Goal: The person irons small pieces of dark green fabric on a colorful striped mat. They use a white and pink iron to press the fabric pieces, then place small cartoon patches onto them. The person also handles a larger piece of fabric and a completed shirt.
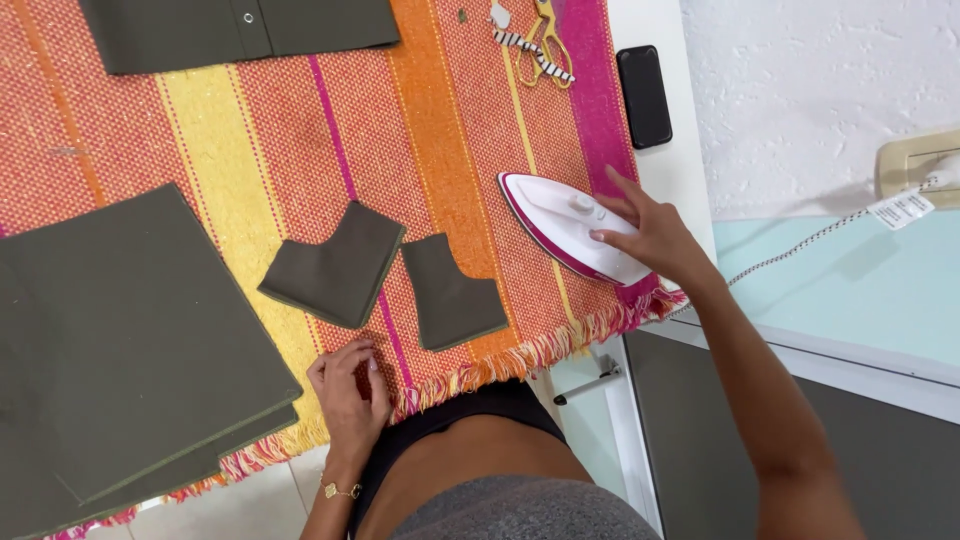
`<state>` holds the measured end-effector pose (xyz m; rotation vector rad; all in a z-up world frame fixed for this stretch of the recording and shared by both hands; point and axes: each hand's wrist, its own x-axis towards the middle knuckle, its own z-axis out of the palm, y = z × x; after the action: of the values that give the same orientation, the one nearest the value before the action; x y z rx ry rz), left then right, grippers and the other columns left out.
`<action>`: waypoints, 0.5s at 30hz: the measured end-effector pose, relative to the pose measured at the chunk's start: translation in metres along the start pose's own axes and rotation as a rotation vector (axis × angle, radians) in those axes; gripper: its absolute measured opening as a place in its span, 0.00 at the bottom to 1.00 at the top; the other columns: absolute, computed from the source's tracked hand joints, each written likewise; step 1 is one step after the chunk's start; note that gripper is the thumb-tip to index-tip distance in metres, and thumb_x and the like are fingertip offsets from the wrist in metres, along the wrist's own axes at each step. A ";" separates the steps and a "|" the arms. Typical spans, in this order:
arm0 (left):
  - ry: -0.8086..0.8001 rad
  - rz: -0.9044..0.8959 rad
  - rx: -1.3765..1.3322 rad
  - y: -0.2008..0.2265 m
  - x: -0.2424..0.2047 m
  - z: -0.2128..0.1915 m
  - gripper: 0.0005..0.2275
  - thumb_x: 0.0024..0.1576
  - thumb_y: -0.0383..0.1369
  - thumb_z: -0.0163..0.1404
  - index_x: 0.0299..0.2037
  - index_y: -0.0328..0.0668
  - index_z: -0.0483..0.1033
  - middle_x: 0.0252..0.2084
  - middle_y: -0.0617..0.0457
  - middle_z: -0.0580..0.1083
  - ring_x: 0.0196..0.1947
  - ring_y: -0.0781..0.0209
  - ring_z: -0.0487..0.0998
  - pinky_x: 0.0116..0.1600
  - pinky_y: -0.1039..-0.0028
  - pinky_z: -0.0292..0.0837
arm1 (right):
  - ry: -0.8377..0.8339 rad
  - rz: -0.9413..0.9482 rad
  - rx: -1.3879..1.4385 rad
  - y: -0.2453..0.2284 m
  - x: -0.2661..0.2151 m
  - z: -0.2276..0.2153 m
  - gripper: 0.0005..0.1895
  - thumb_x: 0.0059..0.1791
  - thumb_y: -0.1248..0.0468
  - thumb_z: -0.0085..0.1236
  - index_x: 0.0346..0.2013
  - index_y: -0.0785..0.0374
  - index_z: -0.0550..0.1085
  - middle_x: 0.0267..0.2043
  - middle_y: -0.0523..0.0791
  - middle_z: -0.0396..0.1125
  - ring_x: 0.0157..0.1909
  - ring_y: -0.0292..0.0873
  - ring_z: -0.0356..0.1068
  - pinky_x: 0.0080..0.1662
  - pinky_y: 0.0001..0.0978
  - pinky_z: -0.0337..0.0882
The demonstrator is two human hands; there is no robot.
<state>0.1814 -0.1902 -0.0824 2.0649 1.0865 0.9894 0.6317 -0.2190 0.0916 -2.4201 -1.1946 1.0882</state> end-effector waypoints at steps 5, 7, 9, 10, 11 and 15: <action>-0.010 -0.015 -0.002 -0.002 -0.003 0.000 0.08 0.64 0.21 0.51 0.52 0.37 0.73 0.55 0.43 0.80 0.52 0.52 0.80 0.61 0.61 0.61 | 0.024 0.146 -0.280 -0.001 0.002 0.004 0.51 0.50 0.45 0.65 0.85 0.45 0.53 0.52 0.57 0.76 0.54 0.59 0.76 0.46 0.47 0.74; -0.008 -0.011 0.009 -0.004 -0.005 0.000 0.08 0.65 0.21 0.51 0.52 0.38 0.72 0.55 0.44 0.80 0.52 0.53 0.80 0.61 0.61 0.60 | -0.006 0.108 -0.167 -0.007 0.004 0.000 0.50 0.50 0.50 0.66 0.84 0.45 0.54 0.54 0.53 0.78 0.54 0.53 0.77 0.46 0.43 0.74; -0.008 -0.004 0.015 -0.005 -0.006 0.001 0.08 0.65 0.21 0.51 0.53 0.38 0.72 0.55 0.44 0.80 0.52 0.54 0.79 0.61 0.62 0.60 | -0.032 0.075 -0.054 -0.008 0.002 -0.003 0.50 0.50 0.56 0.68 0.84 0.44 0.55 0.56 0.49 0.79 0.55 0.48 0.78 0.47 0.38 0.73; -0.017 -0.011 0.014 -0.004 -0.006 0.001 0.08 0.65 0.22 0.51 0.52 0.38 0.72 0.55 0.44 0.80 0.52 0.53 0.79 0.61 0.62 0.60 | -0.035 0.030 -0.039 -0.007 0.002 -0.004 0.52 0.48 0.57 0.69 0.84 0.46 0.52 0.65 0.47 0.73 0.65 0.49 0.72 0.57 0.42 0.72; -0.027 -0.020 0.014 -0.004 -0.006 0.000 0.07 0.65 0.22 0.51 0.52 0.38 0.72 0.55 0.44 0.80 0.52 0.53 0.79 0.61 0.61 0.60 | -0.042 -0.016 -0.023 -0.006 0.001 -0.004 0.55 0.47 0.58 0.70 0.84 0.48 0.49 0.75 0.46 0.67 0.76 0.50 0.66 0.67 0.46 0.71; -0.030 -0.022 0.008 -0.006 -0.007 0.002 0.08 0.64 0.21 0.51 0.52 0.38 0.73 0.55 0.44 0.79 0.53 0.53 0.80 0.63 0.61 0.60 | -0.058 0.344 -0.242 -0.024 0.001 -0.003 0.54 0.48 0.41 0.63 0.85 0.46 0.51 0.71 0.56 0.66 0.66 0.60 0.71 0.51 0.50 0.78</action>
<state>0.1772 -0.1934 -0.0906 2.0634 1.0975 0.9420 0.6197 -0.2031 0.1049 -2.8795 -0.9989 1.1699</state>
